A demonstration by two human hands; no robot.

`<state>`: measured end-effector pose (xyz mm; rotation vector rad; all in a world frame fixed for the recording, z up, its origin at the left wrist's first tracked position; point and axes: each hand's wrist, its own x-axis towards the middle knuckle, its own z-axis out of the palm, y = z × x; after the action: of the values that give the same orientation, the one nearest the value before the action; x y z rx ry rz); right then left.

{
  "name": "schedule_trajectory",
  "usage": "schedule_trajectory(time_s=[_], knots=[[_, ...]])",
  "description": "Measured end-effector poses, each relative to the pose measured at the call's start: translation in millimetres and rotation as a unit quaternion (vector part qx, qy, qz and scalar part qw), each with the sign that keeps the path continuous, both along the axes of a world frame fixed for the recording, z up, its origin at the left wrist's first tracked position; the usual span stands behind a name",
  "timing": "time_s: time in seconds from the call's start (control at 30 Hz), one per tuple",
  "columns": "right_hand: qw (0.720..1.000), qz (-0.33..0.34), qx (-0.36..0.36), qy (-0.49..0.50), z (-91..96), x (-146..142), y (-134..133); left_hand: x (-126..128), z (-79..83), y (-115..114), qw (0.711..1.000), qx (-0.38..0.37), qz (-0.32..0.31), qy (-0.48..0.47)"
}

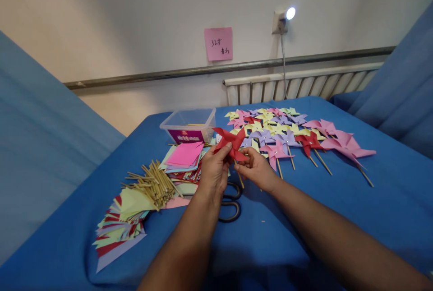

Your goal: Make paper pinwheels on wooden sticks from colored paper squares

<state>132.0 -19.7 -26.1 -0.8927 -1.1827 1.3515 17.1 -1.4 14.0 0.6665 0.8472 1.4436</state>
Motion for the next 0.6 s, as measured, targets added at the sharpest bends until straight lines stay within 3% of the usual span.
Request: schedule_trajectory(time_s=[0.3, 0.6], knots=[[0.999, 0.046, -0.006, -0.011, -2.9, -1.1, 3.9, -0.1, 2.0, 5.1, 1.000, -0.005, 0.008, -0.021], [1.000, -0.007, 0.006, -0.030, 4.7, -3.0, -8.3, 5.8, 8.2, 0.3, 0.999, -0.011, -0.036, -0.025]])
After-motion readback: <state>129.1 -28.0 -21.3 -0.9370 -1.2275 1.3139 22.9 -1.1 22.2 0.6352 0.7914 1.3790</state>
